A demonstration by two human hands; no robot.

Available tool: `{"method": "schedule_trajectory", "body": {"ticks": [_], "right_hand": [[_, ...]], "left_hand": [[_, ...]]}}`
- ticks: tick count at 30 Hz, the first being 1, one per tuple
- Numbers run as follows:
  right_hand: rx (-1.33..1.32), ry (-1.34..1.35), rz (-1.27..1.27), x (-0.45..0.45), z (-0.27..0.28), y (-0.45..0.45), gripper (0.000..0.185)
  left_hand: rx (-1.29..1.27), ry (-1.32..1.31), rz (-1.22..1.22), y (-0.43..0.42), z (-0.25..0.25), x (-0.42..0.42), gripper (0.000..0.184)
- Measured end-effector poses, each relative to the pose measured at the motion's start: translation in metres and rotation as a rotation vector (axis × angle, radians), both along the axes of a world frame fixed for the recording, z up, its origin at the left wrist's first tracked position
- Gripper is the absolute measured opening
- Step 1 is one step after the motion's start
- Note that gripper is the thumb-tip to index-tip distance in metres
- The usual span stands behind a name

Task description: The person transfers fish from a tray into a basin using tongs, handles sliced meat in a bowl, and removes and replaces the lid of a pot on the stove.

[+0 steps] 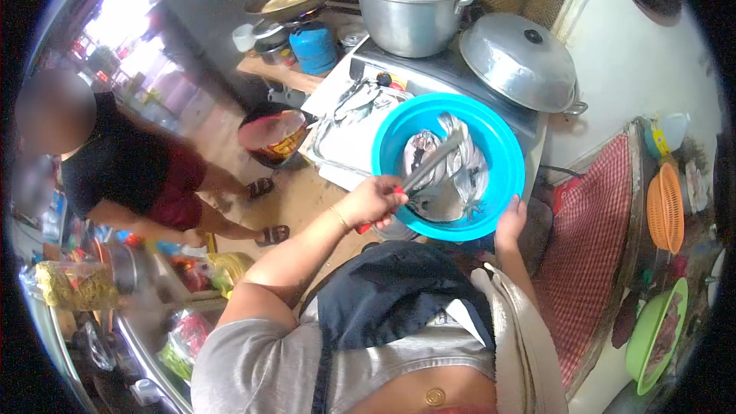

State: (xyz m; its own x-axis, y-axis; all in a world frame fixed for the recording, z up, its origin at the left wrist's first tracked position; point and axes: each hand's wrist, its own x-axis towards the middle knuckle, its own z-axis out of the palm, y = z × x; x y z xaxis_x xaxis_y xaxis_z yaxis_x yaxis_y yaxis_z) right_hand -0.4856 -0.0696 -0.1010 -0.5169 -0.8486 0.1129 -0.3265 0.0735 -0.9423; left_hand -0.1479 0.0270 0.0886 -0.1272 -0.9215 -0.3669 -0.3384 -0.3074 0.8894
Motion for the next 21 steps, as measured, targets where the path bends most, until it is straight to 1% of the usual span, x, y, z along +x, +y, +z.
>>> {"method": "schedule_trajectory", "body": {"ticks": [2, 3, 4, 5, 6, 8, 10, 11, 13, 16, 17, 20, 21], "right_hand": [[0.011, 0.036, 0.030, -0.007, -0.013, -0.004, 0.038], [0.020, 0.053, 0.046, -0.010, -0.019, -0.005, 0.038], [0.053, 0.080, 0.050, -0.013, -0.018, -0.004, 0.038], [0.088, 0.108, 0.055, -0.014, -0.016, -0.004, 0.038], [0.124, 0.136, 0.060, -0.016, -0.016, -0.002, 0.038], [0.012, 0.253, 0.104, -0.027, -0.039, -0.006, 0.037], [-0.067, 0.265, 0.141, -0.031, -0.046, -0.011, 0.037], [-0.085, 0.220, 0.153, -0.033, -0.049, -0.011, 0.037], [-0.009, 0.064, 0.130, -0.029, -0.038, -0.011, 0.037], [-0.039, -0.093, 0.153, -0.029, -0.044, -0.013, 0.036], [-0.043, -0.077, 0.157, -0.031, -0.047, -0.014, 0.036], [-0.075, -0.006, 0.168, -0.032, -0.045, -0.014, 0.035], [-0.097, 0.028, 0.172, -0.031, -0.043, -0.013, 0.035]], "left_hand": [[0.044, 0.038, 0.114, 0.007, 0.025, 0.017, 0.031], [-0.007, 0.069, 0.139, 0.008, 0.018, 0.034, 0.033], [-0.010, 0.007, 0.157, 0.012, 0.032, 0.047, 0.035], [0.019, -0.066, 0.227, 0.018, 0.053, 0.055, 0.037], [-0.019, -0.047, 0.265, 0.022, 0.061, 0.068, 0.040], [-0.091, -0.144, 0.343, 0.031, 0.065, 0.094, 0.039], [-0.156, -0.320, 0.365, 0.038, 0.074, 0.116, 0.044], [-0.290, -0.464, 0.332, 0.042, 0.068, 0.132, 0.043], [-0.552, -0.754, 0.249, 0.047, 0.053, 0.156, 0.041], [-0.348, -0.977, 0.212, 0.049, 0.051, 0.161, 0.031], [-0.295, -1.035, 0.188, 0.047, 0.046, 0.158, 0.022], [-0.250, -1.152, 0.038, 0.029, -0.013, 0.164, 0.019], [-0.213, -1.123, -0.017, 0.023, -0.026, 0.157, 0.018]]}}
